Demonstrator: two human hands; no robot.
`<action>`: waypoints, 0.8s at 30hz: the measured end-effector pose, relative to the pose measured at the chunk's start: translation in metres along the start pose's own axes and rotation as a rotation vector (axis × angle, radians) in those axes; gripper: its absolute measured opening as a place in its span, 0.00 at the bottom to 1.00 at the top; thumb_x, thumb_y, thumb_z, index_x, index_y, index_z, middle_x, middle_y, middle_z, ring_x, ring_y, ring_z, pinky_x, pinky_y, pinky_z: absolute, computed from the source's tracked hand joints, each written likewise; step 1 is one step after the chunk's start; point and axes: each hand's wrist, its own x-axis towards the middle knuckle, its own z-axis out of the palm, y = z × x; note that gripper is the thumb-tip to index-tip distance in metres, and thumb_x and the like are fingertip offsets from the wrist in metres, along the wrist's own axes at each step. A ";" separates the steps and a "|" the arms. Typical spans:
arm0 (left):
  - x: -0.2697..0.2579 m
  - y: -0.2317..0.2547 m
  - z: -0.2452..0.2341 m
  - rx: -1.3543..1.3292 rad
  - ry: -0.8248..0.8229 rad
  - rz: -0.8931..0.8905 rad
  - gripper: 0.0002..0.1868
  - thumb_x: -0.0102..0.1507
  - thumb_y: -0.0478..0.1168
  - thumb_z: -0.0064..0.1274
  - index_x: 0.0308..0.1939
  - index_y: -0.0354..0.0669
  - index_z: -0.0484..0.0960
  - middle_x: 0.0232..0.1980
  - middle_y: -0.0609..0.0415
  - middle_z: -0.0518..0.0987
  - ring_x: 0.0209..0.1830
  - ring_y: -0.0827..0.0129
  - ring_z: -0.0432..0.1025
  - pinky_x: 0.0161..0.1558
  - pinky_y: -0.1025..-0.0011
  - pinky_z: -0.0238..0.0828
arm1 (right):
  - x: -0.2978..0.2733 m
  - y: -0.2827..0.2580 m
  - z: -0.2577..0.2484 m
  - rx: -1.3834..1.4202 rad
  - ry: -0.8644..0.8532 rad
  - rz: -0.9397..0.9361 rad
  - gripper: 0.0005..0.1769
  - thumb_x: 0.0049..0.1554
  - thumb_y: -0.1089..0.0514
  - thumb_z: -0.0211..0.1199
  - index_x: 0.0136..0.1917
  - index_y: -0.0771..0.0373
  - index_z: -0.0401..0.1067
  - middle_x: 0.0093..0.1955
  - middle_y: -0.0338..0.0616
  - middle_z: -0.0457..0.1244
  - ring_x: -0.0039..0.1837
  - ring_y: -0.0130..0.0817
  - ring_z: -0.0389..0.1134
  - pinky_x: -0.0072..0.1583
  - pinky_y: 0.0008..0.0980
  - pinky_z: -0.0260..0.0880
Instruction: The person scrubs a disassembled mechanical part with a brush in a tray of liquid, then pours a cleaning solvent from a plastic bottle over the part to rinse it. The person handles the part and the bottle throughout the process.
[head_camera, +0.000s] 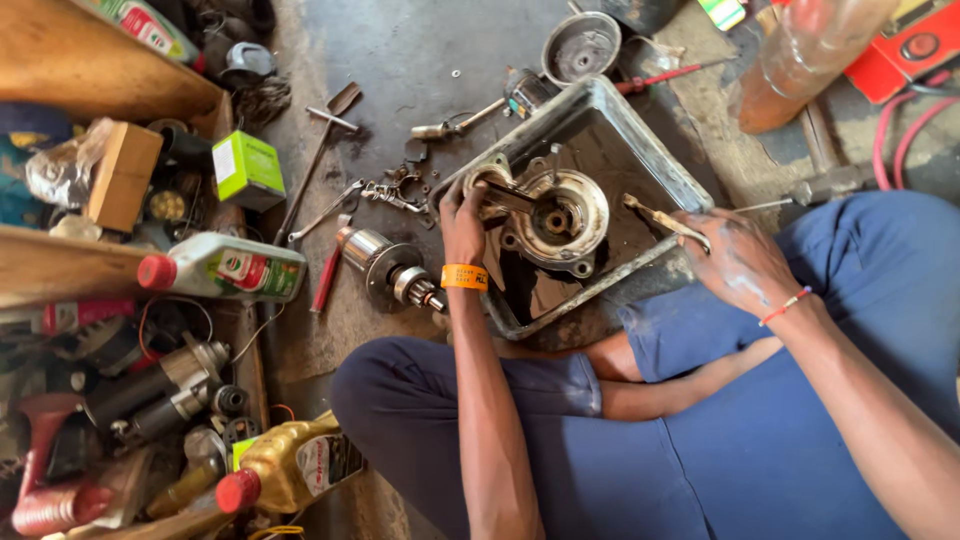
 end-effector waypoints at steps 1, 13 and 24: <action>-0.003 0.001 -0.004 0.025 -0.053 0.013 0.24 0.63 0.41 0.50 0.59 0.29 0.80 0.50 0.43 0.83 0.46 0.61 0.78 0.49 0.63 0.77 | -0.001 -0.001 0.001 -0.008 -0.024 0.009 0.19 0.59 0.57 0.58 0.62 0.64 0.75 0.55 0.60 0.69 0.56 0.59 0.69 0.58 0.48 0.70; -0.028 0.030 -0.024 0.502 -0.265 0.070 0.25 0.56 0.39 0.54 0.55 0.27 0.80 0.48 0.43 0.84 0.47 0.64 0.76 0.54 0.68 0.73 | -0.002 0.010 0.015 -0.064 -0.115 0.108 0.26 0.60 0.47 0.58 0.67 0.60 0.73 0.56 0.61 0.68 0.56 0.62 0.69 0.56 0.52 0.70; -0.033 0.014 -0.054 0.600 -0.731 -0.154 0.42 0.56 0.41 0.58 0.71 0.25 0.65 0.69 0.29 0.69 0.67 0.51 0.65 0.69 0.60 0.61 | 0.001 0.017 0.009 0.030 -0.170 0.198 0.28 0.60 0.46 0.59 0.68 0.62 0.72 0.54 0.63 0.69 0.55 0.62 0.70 0.57 0.52 0.70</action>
